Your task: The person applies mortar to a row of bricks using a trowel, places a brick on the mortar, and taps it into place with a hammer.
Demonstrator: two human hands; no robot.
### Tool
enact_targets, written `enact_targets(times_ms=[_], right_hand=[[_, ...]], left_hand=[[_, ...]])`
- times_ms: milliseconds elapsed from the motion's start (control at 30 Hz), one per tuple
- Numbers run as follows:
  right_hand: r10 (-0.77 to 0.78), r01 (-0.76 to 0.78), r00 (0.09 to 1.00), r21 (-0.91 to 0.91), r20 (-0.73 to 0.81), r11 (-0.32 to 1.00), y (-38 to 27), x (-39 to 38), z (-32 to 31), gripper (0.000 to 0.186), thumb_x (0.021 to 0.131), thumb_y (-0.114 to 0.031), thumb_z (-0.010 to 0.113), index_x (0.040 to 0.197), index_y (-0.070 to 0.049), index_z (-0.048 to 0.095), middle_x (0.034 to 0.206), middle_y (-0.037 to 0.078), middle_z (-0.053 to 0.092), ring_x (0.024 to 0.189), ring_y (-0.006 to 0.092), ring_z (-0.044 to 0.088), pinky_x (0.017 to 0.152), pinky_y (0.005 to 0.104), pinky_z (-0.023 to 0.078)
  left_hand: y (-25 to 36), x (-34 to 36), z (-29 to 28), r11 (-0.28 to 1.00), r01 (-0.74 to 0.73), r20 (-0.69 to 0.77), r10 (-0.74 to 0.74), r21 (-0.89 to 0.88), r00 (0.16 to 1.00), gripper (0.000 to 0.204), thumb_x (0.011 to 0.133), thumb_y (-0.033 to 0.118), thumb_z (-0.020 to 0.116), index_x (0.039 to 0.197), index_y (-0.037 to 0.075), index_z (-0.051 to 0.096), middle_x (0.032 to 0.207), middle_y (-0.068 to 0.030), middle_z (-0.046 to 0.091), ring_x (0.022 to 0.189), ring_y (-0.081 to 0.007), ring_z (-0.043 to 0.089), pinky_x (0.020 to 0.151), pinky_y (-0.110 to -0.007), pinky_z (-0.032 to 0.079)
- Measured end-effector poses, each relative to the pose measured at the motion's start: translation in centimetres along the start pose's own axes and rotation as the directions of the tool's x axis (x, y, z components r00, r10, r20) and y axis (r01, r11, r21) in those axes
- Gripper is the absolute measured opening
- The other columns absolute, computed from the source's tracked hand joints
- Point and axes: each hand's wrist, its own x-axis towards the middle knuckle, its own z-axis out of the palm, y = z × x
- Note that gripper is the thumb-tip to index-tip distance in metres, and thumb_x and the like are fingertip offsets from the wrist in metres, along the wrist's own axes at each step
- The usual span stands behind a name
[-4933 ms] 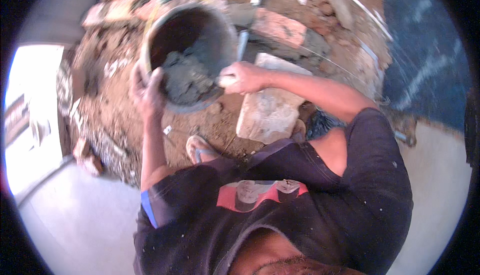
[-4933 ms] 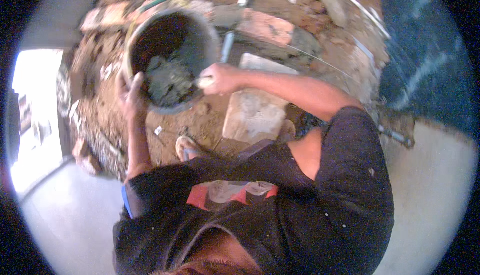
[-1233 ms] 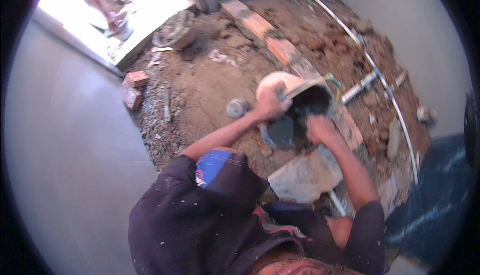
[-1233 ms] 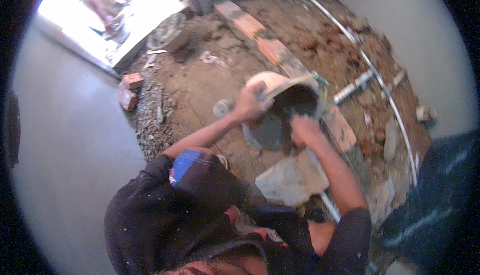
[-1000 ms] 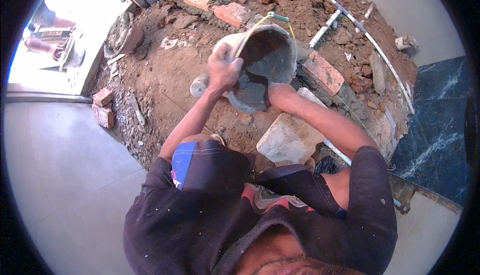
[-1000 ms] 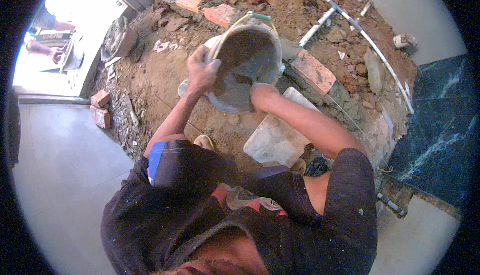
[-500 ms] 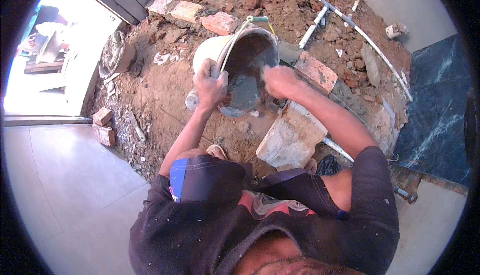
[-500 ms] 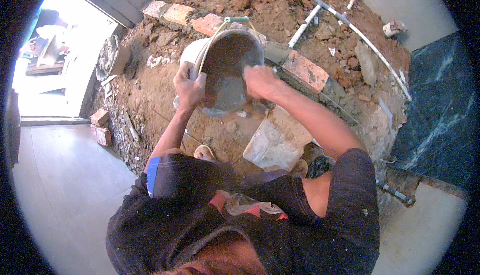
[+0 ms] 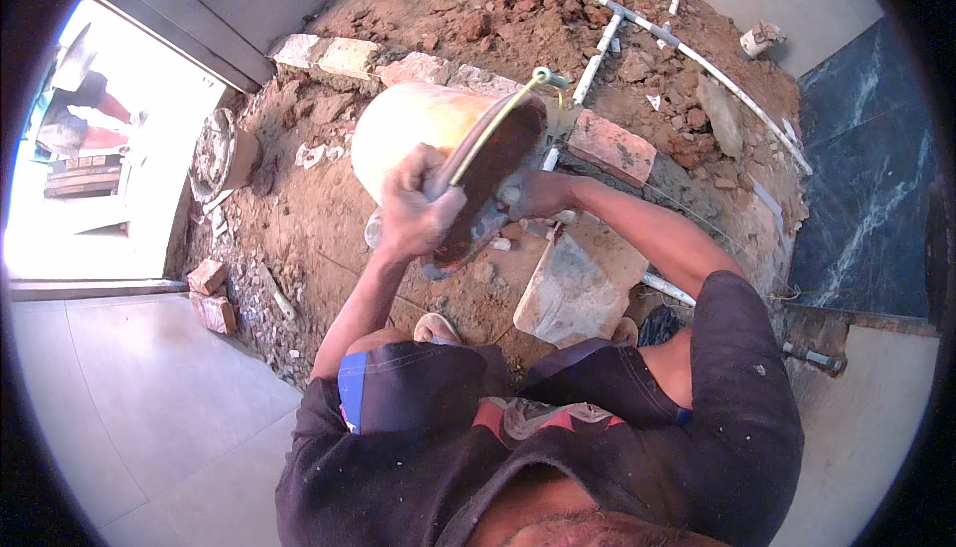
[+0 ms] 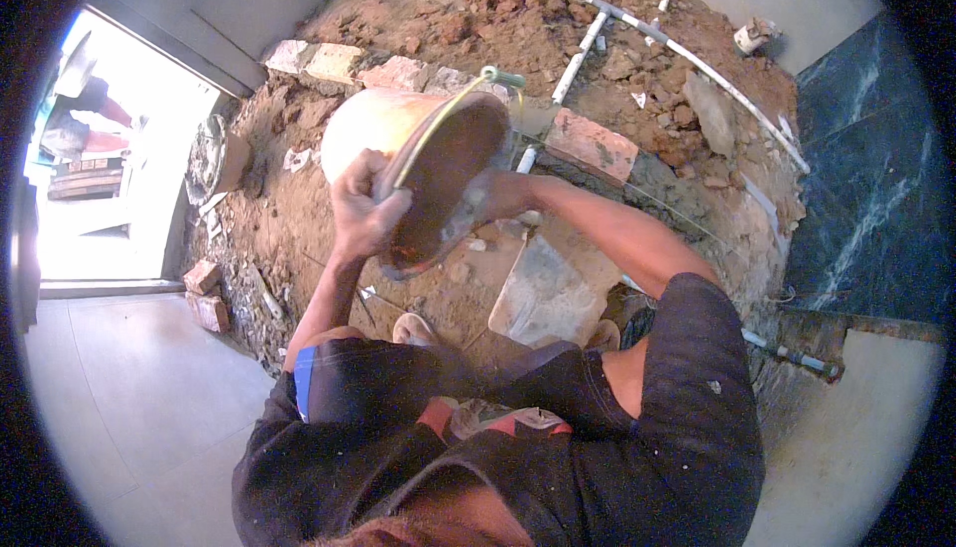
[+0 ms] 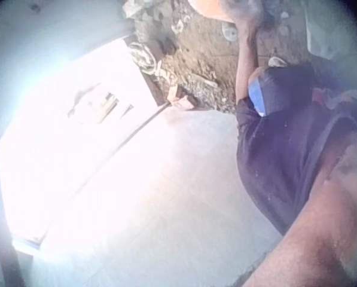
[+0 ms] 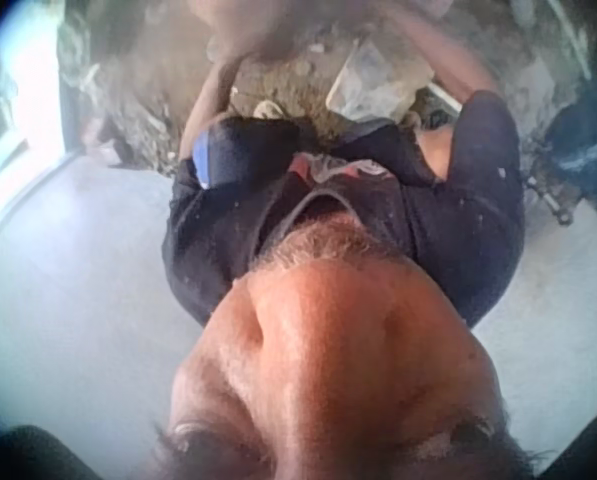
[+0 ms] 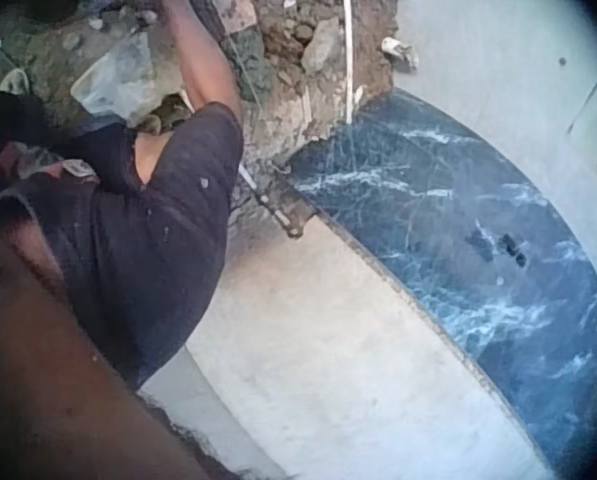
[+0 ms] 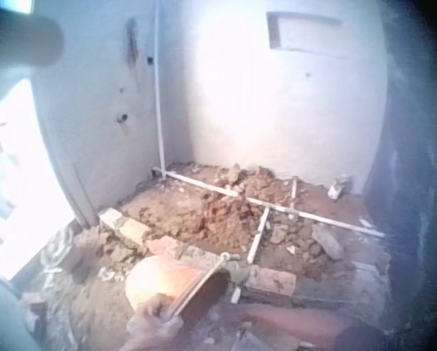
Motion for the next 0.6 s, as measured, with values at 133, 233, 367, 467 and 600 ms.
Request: enact_targets(times_ms=[133, 233, 367, 467, 600], right_hand=[[-0.183, 0.185, 0.982, 0.054, -0.048, 0.981, -0.5, 1.3, 0.9, 0.049, 0.073, -0.038, 0.068, 0.112, -0.008, 0.064, 0.103, 0.012, 0.067, 0.086, 0.027, 0.061, 0.081, 0.041, 0.048], [-0.151, 0.152, 0.988, 0.206, -0.022, 0.967, -3.5, 1.7, 1.0, 0.04, 0.073, -0.027, 0.066, 0.106, -0.006, 0.062, 0.089, 0.008, 0.064, 0.077, 0.019, 0.059, 0.068, 0.0339, 0.048], [-0.011, 0.034, 0.998, 0.396, -0.059, 0.918, -6.2, 1.2, 0.7, 0.031, 0.076, -0.021, 0.063, 0.102, -0.005, 0.061, 0.075, 0.007, 0.06, 0.067, 0.0128, 0.058, 0.056, 0.0273, 0.046], [-0.093, 0.132, 0.98, 0.225, -0.174, 0.965, -5.3, 0.5, -0.7, 0.032, 0.076, -0.02, 0.062, 0.104, -0.004, 0.061, 0.077, 0.012, 0.061, 0.071, 0.0205, 0.061, 0.062, 0.0335, 0.049], [-0.177, 0.047, 0.905, -0.323, -0.386, 0.945, -2.9, 0.7, -1.5, 0.035, 0.079, -0.02, 0.061, 0.11, -0.005, 0.059, 0.088, 0.019, 0.064, 0.082, 0.0331, 0.065, 0.072, 0.0443, 0.052]], left_hand=[[-0.1, 1.0, -2.9, 0.979, -0.029, 0.001, 0.029, -0.203, 1.0, 0.022, 0.066, -0.006, 0.064, 0.075, 0.007, 0.049, 0.074, 0.0032, 0.049, 0.068, -0.0053, 0.045, 0.064, -0.022, 0.038], [0.2, 0.7, -4.2, 0.938, -0.045, -0.024, 0.039, -0.344, 0.999, 0.024, 0.065, -0.008, 0.065, 0.076, 0.007, 0.05, 0.076, 0.0033, 0.053, 0.07, -0.0055, 0.049, 0.066, -0.023, 0.041], [-0.1, 1.2, -5.2, 0.962, -0.068, -0.183, 0.02, -0.262, 0.983, 0.019, 0.069, -0.007, 0.064, 0.082, 0.005, 0.056, 0.077, 0.0037, 0.052, 0.069, -0.0051, 0.047, 0.063, -0.022, 0.039], [-1.2, 1.4, -5.5, 0.996, -0.035, -0.296, 0.011, -0.077, 0.955, 0.015, 0.072, -0.003, 0.065, 0.083, 0.003, 0.056, 0.075, 0.0041, 0.051, 0.066, -0.0033, 0.045, 0.059, -0.02, 0.037], [-2.5, 2.0, -5.7, 0.999, -0.046, -0.367, 0.054, 0.029, 0.928, 0.014, 0.073, -0.002, 0.065, 0.081, 0.003, 0.055, 0.073, 0.0049, 0.049, 0.064, -0.0034, 0.043, 0.057, -0.02, 0.035]])
